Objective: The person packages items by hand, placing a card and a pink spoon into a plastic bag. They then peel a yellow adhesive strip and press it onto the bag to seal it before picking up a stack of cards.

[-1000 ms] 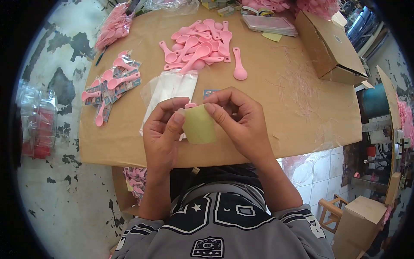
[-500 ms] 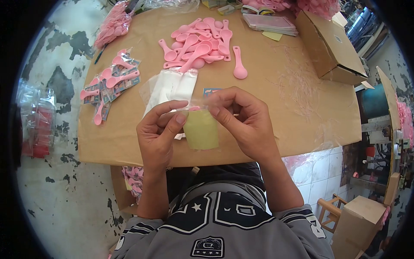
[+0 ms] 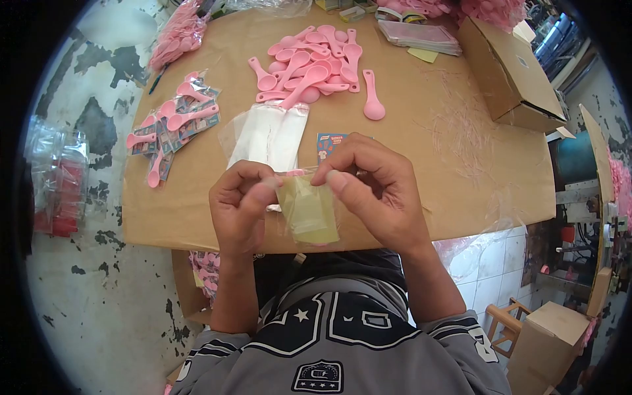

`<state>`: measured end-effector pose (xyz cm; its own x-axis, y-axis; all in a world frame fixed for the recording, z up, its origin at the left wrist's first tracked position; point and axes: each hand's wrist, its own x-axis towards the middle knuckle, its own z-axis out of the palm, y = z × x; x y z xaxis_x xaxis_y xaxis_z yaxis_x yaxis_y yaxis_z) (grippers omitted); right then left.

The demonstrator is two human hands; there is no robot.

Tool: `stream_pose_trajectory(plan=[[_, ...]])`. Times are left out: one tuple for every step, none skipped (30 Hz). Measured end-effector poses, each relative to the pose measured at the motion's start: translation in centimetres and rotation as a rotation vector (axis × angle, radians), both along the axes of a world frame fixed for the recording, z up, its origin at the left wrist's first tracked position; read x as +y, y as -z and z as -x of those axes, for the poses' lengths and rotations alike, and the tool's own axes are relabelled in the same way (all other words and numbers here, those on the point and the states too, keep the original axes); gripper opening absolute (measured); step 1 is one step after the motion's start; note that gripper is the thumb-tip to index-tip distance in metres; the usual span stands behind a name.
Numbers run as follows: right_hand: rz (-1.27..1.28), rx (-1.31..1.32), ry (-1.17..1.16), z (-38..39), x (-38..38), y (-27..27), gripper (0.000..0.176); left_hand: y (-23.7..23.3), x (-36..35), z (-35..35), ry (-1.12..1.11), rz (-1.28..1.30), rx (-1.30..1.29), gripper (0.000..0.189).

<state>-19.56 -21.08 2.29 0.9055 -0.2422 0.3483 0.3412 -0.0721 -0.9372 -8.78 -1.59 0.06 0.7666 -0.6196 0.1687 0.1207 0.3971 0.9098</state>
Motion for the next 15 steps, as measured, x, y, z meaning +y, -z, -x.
stream_pose_trajectory(plan=[[0.006, 0.041, 0.020, 0.1, 0.0, 0.1, 0.007, 0.0, 0.0, 0.0, -0.010, -0.085, -0.041, 0.014], [0.012, 0.083, 0.039, 0.2, 0.1, 0.1, 0.008, 0.1, -0.1, -0.1, -0.021, -0.170, -0.083, 0.016], [0.019, 0.123, 0.057, 0.3, 0.2, 0.2, 0.010, -0.2, -0.3, -0.1, -0.009, -0.123, -0.012, 0.020], [-0.026, 0.129, 0.074, 0.3, 0.5, 0.1, 0.013, -0.5, -0.5, -0.1, 0.004, -0.075, 0.059, 0.023], [-0.071, 0.135, 0.092, 0.3, 0.8, 0.1, 0.017, -0.7, -0.8, -0.1, 0.019, -0.027, 0.130, 0.027], [-0.116, 0.142, 0.110, 0.3, 0.9, 0.0, 0.021, 0.0, -0.7, -0.5, 0.040, -0.038, 0.116, 0.039], [-0.117, 0.136, 0.112, 0.3, 1.0, 0.0, 0.025, 0.1, -0.8, -0.6, 0.039, -0.035, 0.127, 0.040], [-0.119, 0.129, 0.113, 0.3, 1.1, -0.1, 0.028, 0.2, -0.9, -0.7, 0.037, -0.034, 0.137, 0.041], [-0.122, 0.124, 0.112, 0.3, 1.1, -0.2, 0.032, 0.3, -1.0, -0.7, 0.033, -0.033, 0.148, 0.041], [-0.139, 0.120, 0.121, 0.2, 1.2, -0.3, 0.034, 0.1, -1.2, -0.6, 0.032, -0.021, 0.167, 0.046], [-0.156, 0.116, 0.129, 0.2, 1.2, -0.3, 0.035, -0.4, -1.5, -0.3, 0.030, -0.009, 0.187, 0.050], [-0.172, 0.112, 0.137, 0.1, 1.3, -0.4, 0.037, -0.7, -1.6, -0.2, 0.029, 0.004, 0.205, 0.054], [-0.164, 0.117, 0.147, 0.2, 1.2, -0.6, 0.038, -0.3, -1.5, -0.4, 0.075, -0.004, 0.142, 0.058], [-0.156, 0.122, 0.155, 0.3, 1.1, -0.8, 0.039, 0.5, -1.2, -0.7, 0.120, -0.014, 0.078, 0.061], [-0.150, 0.126, 0.162, 0.3, 1.0, -0.9, 0.040, -0.2, -1.0, -0.5, 0.152, -0.034, 0.071, 0.063]])
